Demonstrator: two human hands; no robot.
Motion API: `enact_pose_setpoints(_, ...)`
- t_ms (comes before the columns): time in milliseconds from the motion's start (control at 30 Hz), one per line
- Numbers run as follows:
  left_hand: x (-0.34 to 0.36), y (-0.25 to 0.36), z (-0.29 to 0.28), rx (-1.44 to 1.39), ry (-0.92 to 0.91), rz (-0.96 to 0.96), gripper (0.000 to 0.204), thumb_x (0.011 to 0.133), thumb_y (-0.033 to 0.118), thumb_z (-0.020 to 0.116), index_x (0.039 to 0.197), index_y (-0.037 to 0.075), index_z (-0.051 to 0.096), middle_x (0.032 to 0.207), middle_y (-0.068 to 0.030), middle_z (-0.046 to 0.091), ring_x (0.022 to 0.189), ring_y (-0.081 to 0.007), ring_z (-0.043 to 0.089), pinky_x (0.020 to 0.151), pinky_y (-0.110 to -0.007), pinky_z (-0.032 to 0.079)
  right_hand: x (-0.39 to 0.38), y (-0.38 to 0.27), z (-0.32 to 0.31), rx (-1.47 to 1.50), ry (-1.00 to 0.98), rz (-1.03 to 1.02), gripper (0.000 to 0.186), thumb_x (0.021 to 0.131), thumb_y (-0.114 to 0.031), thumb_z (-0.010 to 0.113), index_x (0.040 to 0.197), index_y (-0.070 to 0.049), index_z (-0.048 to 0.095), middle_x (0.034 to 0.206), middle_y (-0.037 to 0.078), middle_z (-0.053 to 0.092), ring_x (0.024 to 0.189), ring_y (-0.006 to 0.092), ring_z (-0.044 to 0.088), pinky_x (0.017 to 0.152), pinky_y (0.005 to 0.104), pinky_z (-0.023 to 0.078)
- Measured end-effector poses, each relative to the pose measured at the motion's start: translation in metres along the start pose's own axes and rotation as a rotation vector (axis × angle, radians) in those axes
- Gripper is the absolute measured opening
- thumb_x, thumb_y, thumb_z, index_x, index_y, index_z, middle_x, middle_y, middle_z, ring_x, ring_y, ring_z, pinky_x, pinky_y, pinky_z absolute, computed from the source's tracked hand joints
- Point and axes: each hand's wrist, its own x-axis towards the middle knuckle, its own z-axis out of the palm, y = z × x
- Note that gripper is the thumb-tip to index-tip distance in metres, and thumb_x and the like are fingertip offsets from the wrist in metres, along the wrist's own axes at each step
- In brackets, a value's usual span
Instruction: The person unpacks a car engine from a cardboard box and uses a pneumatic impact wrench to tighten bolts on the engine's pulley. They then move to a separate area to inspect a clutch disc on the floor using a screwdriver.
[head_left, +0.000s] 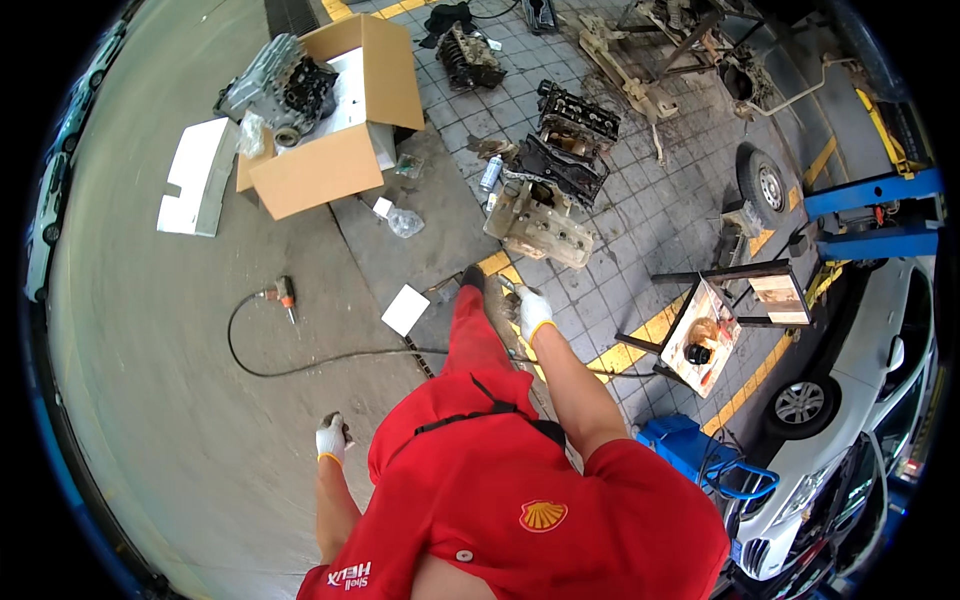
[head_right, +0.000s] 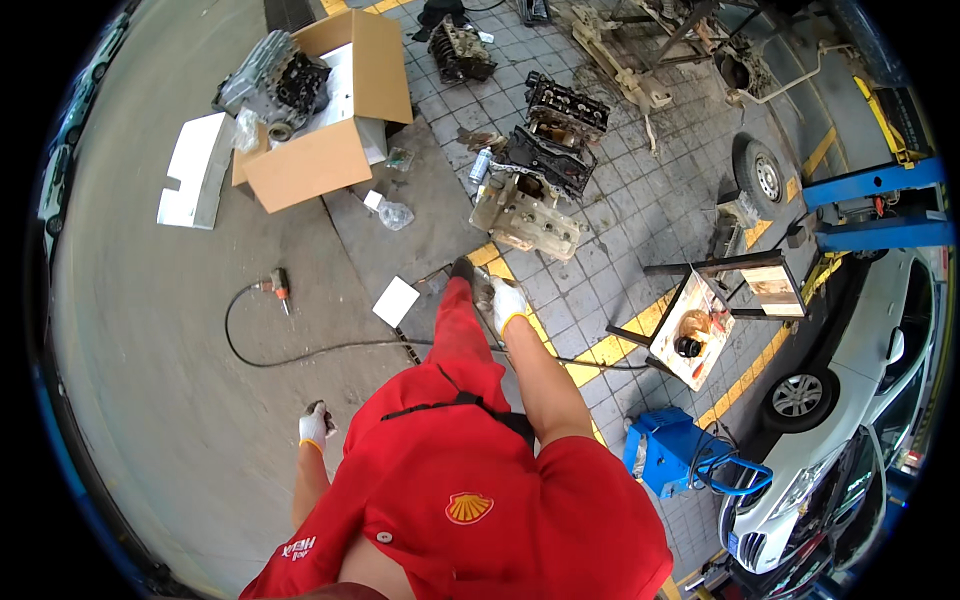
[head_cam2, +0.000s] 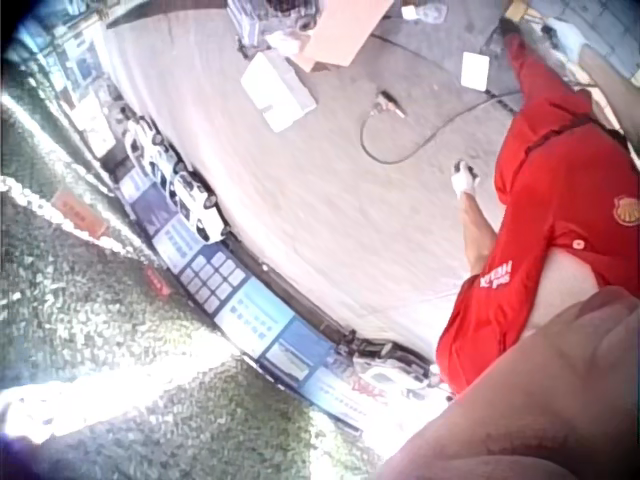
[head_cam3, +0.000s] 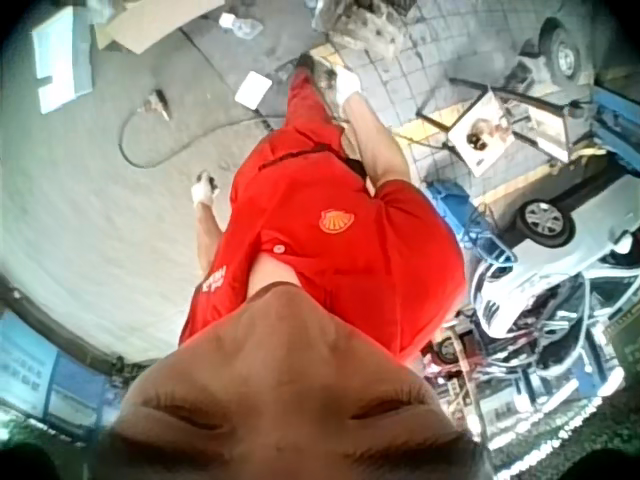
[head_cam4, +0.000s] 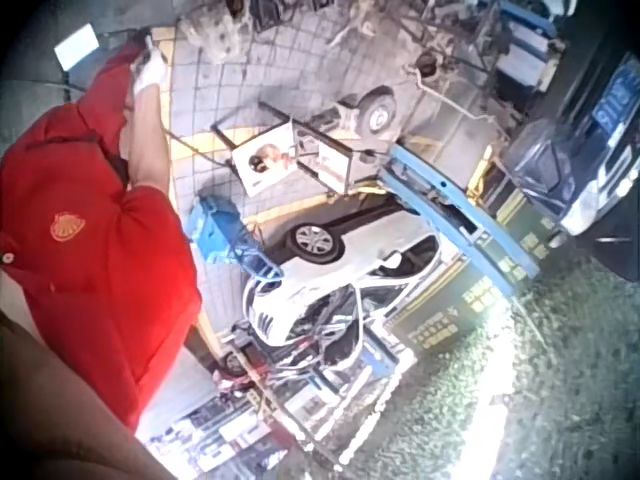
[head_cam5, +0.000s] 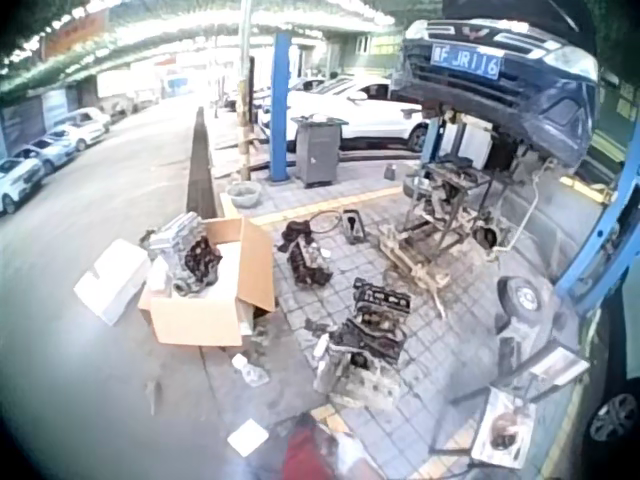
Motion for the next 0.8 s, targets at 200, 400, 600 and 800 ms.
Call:
enact_pose_setpoints(200, -0.019, 0.1, 0.067, 0.258, -0.095, -0.069, 0.033, 0.099, 0.015, 0.061, 0.132, 0.008, 0.062, 0.079, -0.0059, 0.064, 0.051, -0.0156, 0.056, 0.047, -0.034, 0.05, 0.183, -0.01, -0.04, -0.457, 0.382, 0.04, 0.049, 0.094, -0.04, 0.066, 0.12, 0.003, 0.068, 0.111, 0.022, 0.07, 0.097, 0.0341, 0.068, 0.081, 0.0431, 0.055)
enact_pose_setpoints(400, -0.025, 0.18, 0.106, 0.373, -0.157, -0.152, 0.035, 0.1, 0.017, 0.061, 0.134, 0.005, 0.061, 0.08, -0.0069, 0.063, 0.052, -0.0152, 0.056, 0.048, -0.032, 0.051, 0.269, -0.036, -0.042, -0.759, 0.594, -0.001, 0.056, 0.098, -0.043, 0.062, 0.128, 0.004, 0.063, 0.116, 0.026, 0.074, 0.082, 0.0358, 0.077, 0.07, 0.0441, 0.059)
enact_pose_setpoints(600, -0.035, 0.179, 0.094, 0.463, -0.101, -0.281, 0.037, 0.1, 0.017, 0.06, 0.134, 0.003, 0.061, 0.08, -0.008, 0.064, 0.052, -0.0164, 0.059, 0.048, -0.032, 0.052, 0.314, -0.094, 0.003, -1.015, 0.618, 0.092, 0.051, 0.096, -0.045, 0.061, 0.129, -0.006, 0.059, 0.121, 0.028, 0.071, 0.113, 0.0462, 0.068, 0.095, 0.0532, 0.053)
enact_pose_setpoints(800, -0.023, 0.198, 0.078, 0.528, -0.069, -0.377, 0.036, 0.1, 0.017, 0.061, 0.134, 0.006, 0.061, 0.08, -0.0063, 0.064, 0.051, -0.0147, 0.058, 0.048, -0.032, 0.052, 0.377, -0.093, -0.001, -1.175, 0.667, -0.045, 0.045, 0.1, -0.045, 0.059, 0.119, -0.005, 0.061, 0.116, 0.024, 0.073, 0.107, 0.042, 0.071, 0.09, 0.0505, 0.056)
